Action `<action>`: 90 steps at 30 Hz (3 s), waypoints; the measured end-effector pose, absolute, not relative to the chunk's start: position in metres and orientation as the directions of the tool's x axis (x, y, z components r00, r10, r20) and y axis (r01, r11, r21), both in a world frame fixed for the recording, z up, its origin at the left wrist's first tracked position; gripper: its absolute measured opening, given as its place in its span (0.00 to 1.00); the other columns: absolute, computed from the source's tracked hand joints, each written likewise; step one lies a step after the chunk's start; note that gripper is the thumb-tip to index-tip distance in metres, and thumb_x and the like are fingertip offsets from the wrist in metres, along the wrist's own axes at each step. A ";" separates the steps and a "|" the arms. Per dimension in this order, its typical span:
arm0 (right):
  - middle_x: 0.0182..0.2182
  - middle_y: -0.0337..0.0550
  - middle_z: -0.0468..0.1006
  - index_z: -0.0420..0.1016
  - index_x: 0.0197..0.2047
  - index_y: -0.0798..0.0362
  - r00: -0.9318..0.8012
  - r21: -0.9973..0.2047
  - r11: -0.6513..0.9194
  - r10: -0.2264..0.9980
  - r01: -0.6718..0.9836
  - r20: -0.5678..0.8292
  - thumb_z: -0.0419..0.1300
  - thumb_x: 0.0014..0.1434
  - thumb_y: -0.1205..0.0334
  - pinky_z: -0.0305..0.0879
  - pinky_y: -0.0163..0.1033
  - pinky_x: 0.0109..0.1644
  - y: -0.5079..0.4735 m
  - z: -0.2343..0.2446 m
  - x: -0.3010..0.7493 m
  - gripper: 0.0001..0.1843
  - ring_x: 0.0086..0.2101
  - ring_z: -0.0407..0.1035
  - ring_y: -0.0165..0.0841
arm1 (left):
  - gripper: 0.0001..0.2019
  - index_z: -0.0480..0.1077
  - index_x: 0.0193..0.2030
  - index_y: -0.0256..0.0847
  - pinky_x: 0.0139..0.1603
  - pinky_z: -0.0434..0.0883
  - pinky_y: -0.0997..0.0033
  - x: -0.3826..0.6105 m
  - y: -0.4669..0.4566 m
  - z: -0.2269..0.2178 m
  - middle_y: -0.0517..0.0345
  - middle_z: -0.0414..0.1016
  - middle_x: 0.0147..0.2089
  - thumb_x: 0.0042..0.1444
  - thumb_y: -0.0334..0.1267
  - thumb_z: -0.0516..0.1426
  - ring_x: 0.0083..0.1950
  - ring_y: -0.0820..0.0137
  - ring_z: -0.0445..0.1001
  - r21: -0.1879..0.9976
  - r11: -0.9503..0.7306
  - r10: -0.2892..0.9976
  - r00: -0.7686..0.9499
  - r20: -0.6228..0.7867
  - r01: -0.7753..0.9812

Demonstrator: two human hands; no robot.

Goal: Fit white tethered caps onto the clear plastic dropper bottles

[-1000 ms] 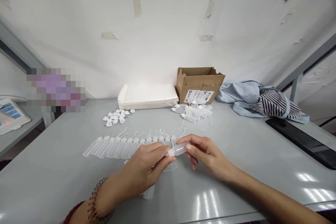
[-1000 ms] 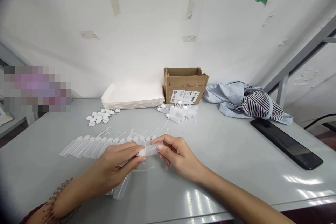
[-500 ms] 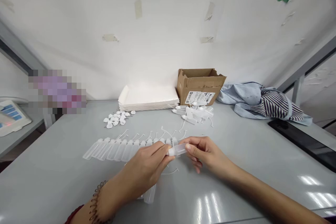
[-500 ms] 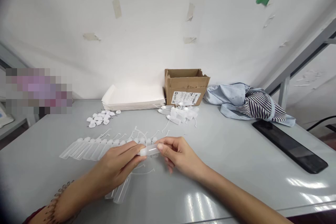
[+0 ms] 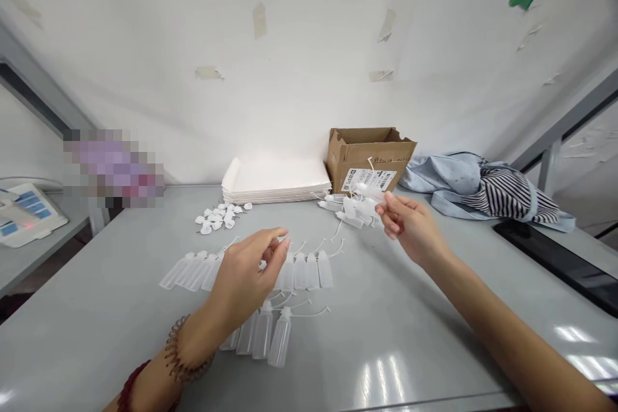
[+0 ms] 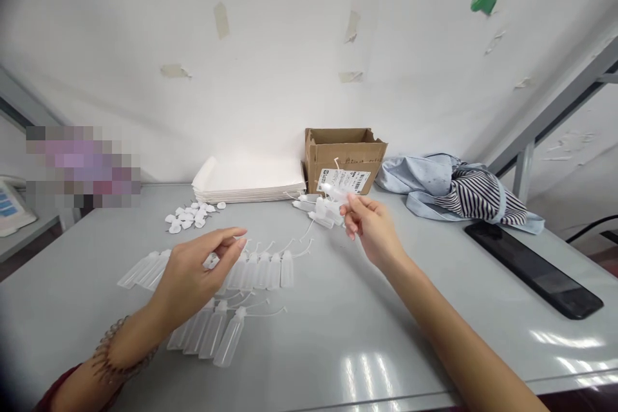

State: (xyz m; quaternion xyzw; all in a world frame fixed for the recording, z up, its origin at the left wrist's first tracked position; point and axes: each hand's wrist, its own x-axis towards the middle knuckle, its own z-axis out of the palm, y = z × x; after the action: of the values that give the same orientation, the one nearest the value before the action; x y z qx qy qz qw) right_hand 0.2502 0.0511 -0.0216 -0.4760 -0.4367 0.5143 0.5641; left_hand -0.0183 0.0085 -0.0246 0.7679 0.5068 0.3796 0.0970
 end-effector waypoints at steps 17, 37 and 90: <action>0.21 0.35 0.71 0.72 0.37 0.55 0.184 -0.978 0.158 0.966 0.135 0.181 0.59 0.54 0.55 0.54 0.33 0.17 0.052 -0.032 0.251 0.12 0.13 0.57 0.22 | 0.10 0.74 0.33 0.35 0.41 0.68 0.63 -0.076 0.107 -0.027 0.44 0.77 0.36 0.52 0.29 0.51 0.40 0.57 0.75 0.186 -0.198 0.954 0.145 0.262 0.962; 0.27 0.49 0.75 0.72 0.36 0.58 -0.717 -0.137 0.906 0.404 0.401 0.569 0.53 0.59 0.74 0.66 0.37 0.28 -0.027 -0.047 0.179 0.08 0.29 0.69 0.35 | 0.09 0.71 0.38 0.35 0.41 0.69 0.66 -0.059 0.077 -0.019 0.49 0.77 0.40 0.53 0.32 0.51 0.43 0.60 0.74 0.263 -0.271 0.937 0.191 0.292 0.926; 0.53 0.42 0.73 0.59 0.61 0.40 -0.616 -0.751 0.611 0.699 0.251 0.363 0.63 0.56 0.63 0.65 0.45 0.55 -0.012 -0.004 0.200 0.32 0.52 0.67 0.37 | 0.06 0.73 0.31 0.40 0.31 0.67 0.74 -0.016 0.018 0.000 0.66 0.69 0.24 0.52 0.40 0.59 0.24 0.77 0.67 0.971 0.216 0.843 0.482 -0.238 0.101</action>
State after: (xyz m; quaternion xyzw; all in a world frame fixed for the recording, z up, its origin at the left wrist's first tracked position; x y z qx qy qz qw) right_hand 0.1998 -0.0116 -0.0035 -0.2852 -0.8334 0.3365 0.3329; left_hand -0.0160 0.0175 0.0000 0.5582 0.4227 0.2831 0.6554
